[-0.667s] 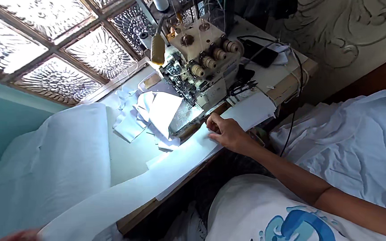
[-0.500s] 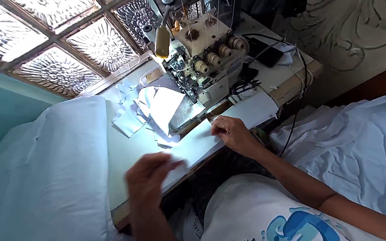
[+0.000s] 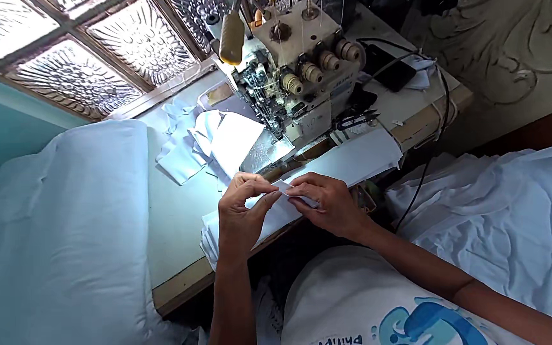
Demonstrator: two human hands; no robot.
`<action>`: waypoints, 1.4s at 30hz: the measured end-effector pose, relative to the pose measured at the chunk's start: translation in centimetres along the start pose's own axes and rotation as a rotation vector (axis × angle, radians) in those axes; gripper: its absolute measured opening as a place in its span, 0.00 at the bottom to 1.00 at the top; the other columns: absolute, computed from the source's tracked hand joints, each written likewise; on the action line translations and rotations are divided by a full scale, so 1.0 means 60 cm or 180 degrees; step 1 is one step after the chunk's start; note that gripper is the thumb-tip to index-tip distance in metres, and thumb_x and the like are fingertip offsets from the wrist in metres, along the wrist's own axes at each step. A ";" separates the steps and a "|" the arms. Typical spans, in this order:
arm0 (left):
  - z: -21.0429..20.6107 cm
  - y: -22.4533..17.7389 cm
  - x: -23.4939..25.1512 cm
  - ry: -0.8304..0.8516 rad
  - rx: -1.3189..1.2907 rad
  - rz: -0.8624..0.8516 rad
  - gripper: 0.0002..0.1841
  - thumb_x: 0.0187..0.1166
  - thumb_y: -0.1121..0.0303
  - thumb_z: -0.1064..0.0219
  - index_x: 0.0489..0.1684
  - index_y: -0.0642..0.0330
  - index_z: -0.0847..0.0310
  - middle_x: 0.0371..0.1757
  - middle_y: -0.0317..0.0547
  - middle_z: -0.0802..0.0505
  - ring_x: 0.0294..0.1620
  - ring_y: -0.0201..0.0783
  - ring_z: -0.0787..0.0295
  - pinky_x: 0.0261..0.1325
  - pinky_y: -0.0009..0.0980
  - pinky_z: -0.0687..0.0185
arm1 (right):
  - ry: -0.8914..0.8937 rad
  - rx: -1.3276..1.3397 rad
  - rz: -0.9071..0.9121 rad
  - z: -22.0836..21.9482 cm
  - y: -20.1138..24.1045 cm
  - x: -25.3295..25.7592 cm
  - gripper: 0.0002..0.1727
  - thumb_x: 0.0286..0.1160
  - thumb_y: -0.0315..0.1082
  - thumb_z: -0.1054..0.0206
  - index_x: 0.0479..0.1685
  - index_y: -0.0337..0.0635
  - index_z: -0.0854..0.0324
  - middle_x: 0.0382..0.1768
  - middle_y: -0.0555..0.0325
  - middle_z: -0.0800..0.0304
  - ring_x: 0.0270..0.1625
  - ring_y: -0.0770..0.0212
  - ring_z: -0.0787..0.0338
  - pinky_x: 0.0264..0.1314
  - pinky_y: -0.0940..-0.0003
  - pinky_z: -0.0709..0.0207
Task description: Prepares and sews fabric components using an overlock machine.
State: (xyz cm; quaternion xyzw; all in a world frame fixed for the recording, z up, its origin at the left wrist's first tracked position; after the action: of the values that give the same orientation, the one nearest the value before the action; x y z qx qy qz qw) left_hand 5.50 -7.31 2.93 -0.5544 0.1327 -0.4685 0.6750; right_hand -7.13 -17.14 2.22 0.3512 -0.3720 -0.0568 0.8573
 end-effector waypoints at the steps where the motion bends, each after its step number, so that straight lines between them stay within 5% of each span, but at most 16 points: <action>1: 0.003 0.002 0.001 0.0051 -0.0130 0.0014 0.01 0.70 0.73 0.26 0.33 0.57 0.11 0.51 0.31 0.11 0.55 0.22 0.16 0.58 0.19 0.18 | -0.0016 0.0050 0.0018 -0.001 0.004 0.002 0.07 0.65 0.25 0.26 0.39 0.35 0.06 0.43 0.49 0.05 0.46 0.60 0.06 0.49 0.70 0.13; 4: 0.006 0.007 0.005 0.0254 -0.0602 0.0083 0.02 0.73 0.71 0.28 0.32 0.51 0.12 0.61 0.34 0.07 0.65 0.30 0.12 0.67 0.29 0.16 | -0.0007 0.0297 0.0054 -0.006 0.011 0.008 0.07 0.62 0.21 0.29 0.37 0.34 0.07 0.42 0.49 0.06 0.45 0.62 0.07 0.47 0.73 0.13; 12: 0.019 0.023 -0.003 -0.0049 -0.1255 0.0279 0.07 0.75 0.74 0.29 0.40 0.50 0.08 0.43 0.29 0.04 0.47 0.26 0.08 0.54 0.24 0.11 | 0.0160 0.0712 -0.0236 -0.019 0.007 0.015 0.07 0.63 0.19 0.28 0.39 0.32 0.09 0.47 0.47 0.08 0.49 0.63 0.08 0.49 0.74 0.13; 24: 0.027 0.037 0.002 -0.0669 -0.1773 0.0357 0.12 0.75 0.81 0.35 0.45 0.50 0.15 0.41 0.32 0.05 0.44 0.29 0.06 0.54 0.29 0.09 | -0.0187 0.0527 -0.0304 0.017 0.011 0.010 0.04 0.65 0.26 0.23 0.32 0.34 0.09 0.41 0.52 0.07 0.46 0.69 0.09 0.49 0.82 0.17; 28: 0.021 0.026 0.022 -0.0869 -0.0781 0.0205 0.12 0.77 0.81 0.36 0.51 0.52 0.23 0.43 0.26 0.09 0.42 0.22 0.11 0.49 0.22 0.12 | -0.0367 0.0358 -0.0269 0.014 0.013 0.020 0.04 0.64 0.25 0.24 0.29 0.33 0.12 0.35 0.50 0.08 0.38 0.66 0.09 0.41 0.78 0.17; 32: 0.016 0.019 0.083 -0.1168 0.0651 -0.0198 0.10 0.76 0.78 0.33 0.50 0.75 0.21 0.41 0.45 0.09 0.39 0.20 0.14 0.46 0.17 0.19 | -0.0447 -0.0277 -0.0217 0.004 0.002 0.052 0.05 0.67 0.25 0.25 0.29 0.35 0.16 0.28 0.51 0.10 0.30 0.58 0.09 0.29 0.65 0.18; 38: -0.027 0.025 0.146 -0.0672 0.2156 -0.0179 0.09 0.80 0.76 0.37 0.48 0.71 0.13 0.43 0.62 0.06 0.47 0.55 0.08 0.54 0.51 0.19 | -0.0374 -0.0698 -0.0426 -0.004 -0.040 0.077 0.06 0.69 0.25 0.26 0.38 0.38 0.18 0.30 0.51 0.16 0.29 0.55 0.14 0.28 0.59 0.23; 42: -0.044 0.013 0.125 -0.0602 0.2875 -0.0335 0.10 0.83 0.69 0.37 0.42 0.68 0.13 0.49 0.66 0.10 0.62 0.68 0.17 0.65 0.60 0.27 | -0.0284 -0.0357 -0.0697 -0.007 -0.056 0.068 0.06 0.68 0.24 0.26 0.37 0.39 0.18 0.32 0.52 0.15 0.30 0.57 0.14 0.27 0.62 0.21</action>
State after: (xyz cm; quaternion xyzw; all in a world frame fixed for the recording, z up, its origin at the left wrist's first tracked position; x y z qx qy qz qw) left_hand 7.98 -14.83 3.89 -0.2512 -0.1752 -0.4603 0.8333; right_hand -3.39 -20.90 2.31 0.3384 -0.3654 -0.1863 0.8469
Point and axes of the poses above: each hand's wrist, its own x-axis towards the middle knuckle, its own z-axis out of the back of the hand, y = z × x, the point moved 8 cm from there along x, towards the middle knuckle
